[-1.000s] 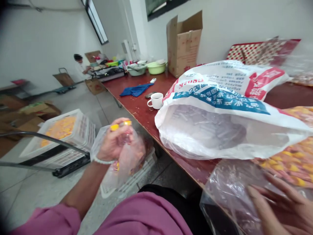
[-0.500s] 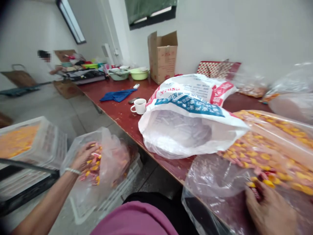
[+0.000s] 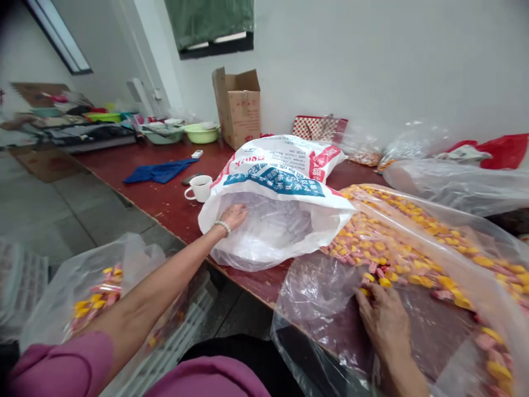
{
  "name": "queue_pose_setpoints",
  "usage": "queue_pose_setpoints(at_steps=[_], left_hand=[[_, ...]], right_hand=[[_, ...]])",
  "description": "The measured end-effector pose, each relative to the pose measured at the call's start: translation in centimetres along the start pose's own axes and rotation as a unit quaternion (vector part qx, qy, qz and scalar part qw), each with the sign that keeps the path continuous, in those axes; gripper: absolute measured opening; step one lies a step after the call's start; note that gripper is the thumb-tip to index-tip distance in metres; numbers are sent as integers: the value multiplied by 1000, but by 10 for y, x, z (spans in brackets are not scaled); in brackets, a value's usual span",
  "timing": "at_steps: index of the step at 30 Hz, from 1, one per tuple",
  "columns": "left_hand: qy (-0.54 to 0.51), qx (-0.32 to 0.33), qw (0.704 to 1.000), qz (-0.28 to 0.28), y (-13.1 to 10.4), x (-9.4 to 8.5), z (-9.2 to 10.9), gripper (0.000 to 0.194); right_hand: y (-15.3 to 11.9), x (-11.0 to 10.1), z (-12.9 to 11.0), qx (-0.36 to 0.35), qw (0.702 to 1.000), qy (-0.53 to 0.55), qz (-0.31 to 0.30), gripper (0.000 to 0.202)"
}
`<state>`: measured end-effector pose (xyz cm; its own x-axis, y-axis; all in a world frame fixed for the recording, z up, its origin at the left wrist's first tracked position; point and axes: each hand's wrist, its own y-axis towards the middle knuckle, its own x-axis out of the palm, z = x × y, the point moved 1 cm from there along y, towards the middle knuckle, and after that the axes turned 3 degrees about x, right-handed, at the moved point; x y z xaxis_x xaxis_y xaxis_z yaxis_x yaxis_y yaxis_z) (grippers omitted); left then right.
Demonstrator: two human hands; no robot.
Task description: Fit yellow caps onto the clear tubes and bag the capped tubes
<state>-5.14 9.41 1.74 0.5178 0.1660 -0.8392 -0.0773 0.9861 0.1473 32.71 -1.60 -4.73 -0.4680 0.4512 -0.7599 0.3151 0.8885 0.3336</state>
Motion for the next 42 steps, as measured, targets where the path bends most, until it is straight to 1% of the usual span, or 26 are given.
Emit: queue_pose_setpoints(at_steps=[2, 4, 6, 8, 10, 11, 13, 15, 16, 17, 19, 20, 21, 22, 24, 27, 30, 31, 32, 34, 35, 37, 38, 40, 41, 42], left_hand=[[8, -34, 999, -6, 20, 19, -1, 37], [14, -54, 998, -8, 29, 29, -3, 40], [14, -57, 998, -10, 29, 33, -3, 35], [7, -47, 999, -7, 23, 33, -1, 29], [-13, -27, 1000, -1, 8, 29, 5, 30], [-26, -13, 1000, 1, -3, 27, 9, 32], [-61, 18, 998, -4, -34, 24, 20, 38], [-155, 58, 985, -49, -74, 24, 32, 44], [-240, 78, 963, -93, -96, 24, 37, 44], [-321, 88, 932, -142, -116, 25, 43, 41], [-451, 86, 859, -226, -150, 26, 52, 33], [-487, 77, 833, -250, -162, 25, 55, 30], [-512, 68, 815, -263, -170, 25, 58, 28], [-531, 62, 802, -269, -175, 23, 60, 27], [-557, 51, 784, -271, -178, 21, 62, 24], [-595, 7, 756, -272, -175, 19, 64, 24], [-636, -56, 721, -268, -171, 24, 67, 31], [-640, -62, 720, -261, -169, 26, 69, 34], [-638, -60, 725, -252, -167, 28, 69, 35], [-624, -51, 746, -226, -163, 31, 69, 29], [-622, -55, 752, -211, -160, 32, 67, 24], [-630, -85, 751, -181, -153, 29, 61, 18], [-636, -102, 747, -165, -148, 27, 57, 17], [-644, -122, 743, -132, -135, 20, 49, 19], [-643, -124, 747, -112, -126, 17, 46, 21], [-636, -120, 757, -90, -116, 16, 44, 22]], right_hand=[[-7, -7, 1, 25, 999, 0, -29, 39], [-15, -13, -1, 68, 997, 25, -39, 45], [-24, -20, -6, 125, 990, 60, -22, 48], [-34, -26, -16, 181, 977, 115, 9, 49], [-42, -33, -33, 214, 957, 192, 43, 47], [-45, -35, -43, 216, 946, 234, 56, 46], [-50, -36, -68, 190, 928, 312, 69, 42], [-54, -32, -95, 137, 913, 378, 67, 36], [-56, -28, -108, 107, 906, 404, 61, 32], [-58, -23, -119, 78, 901, 425, 52, 29], [-62, -11, -137, 31, 895, 445, 23, 23], [-64, -6, -144, 13, 895, 445, 5, 21], [-67, -2, -148, -3, 898, 441, -13, 19], [-70, 1, -151, -17, 902, 431, -31, 17], [-77, 4, -154, -49, 912, 402, -60, 14], [-87, 5, -155, -119, 926, 344, -100, 15], [-95, 5, -155, -166, 930, 309, -114, 20], [-97, 4, -156, -172, 931, 302, -113, 19], [-98, 3, -156, -176, 932, 298, -113, 18], [-97, -3, -151, -167, 935, 296, -100, 23], [-94, -8, -146, -151, 939, 298, -82, 25], [-81, -22, -124, -91, 949, 302, -20, 25], [-72, -29, -108, -46, 953, 298, 17, 26], [-51, -40, -68, 70, 957, 270, 79, 36], [-39, -42, -47, 122, 958, 240, 96, 41], [-28, -43, -27, 152, 964, 191, 105, 43]])
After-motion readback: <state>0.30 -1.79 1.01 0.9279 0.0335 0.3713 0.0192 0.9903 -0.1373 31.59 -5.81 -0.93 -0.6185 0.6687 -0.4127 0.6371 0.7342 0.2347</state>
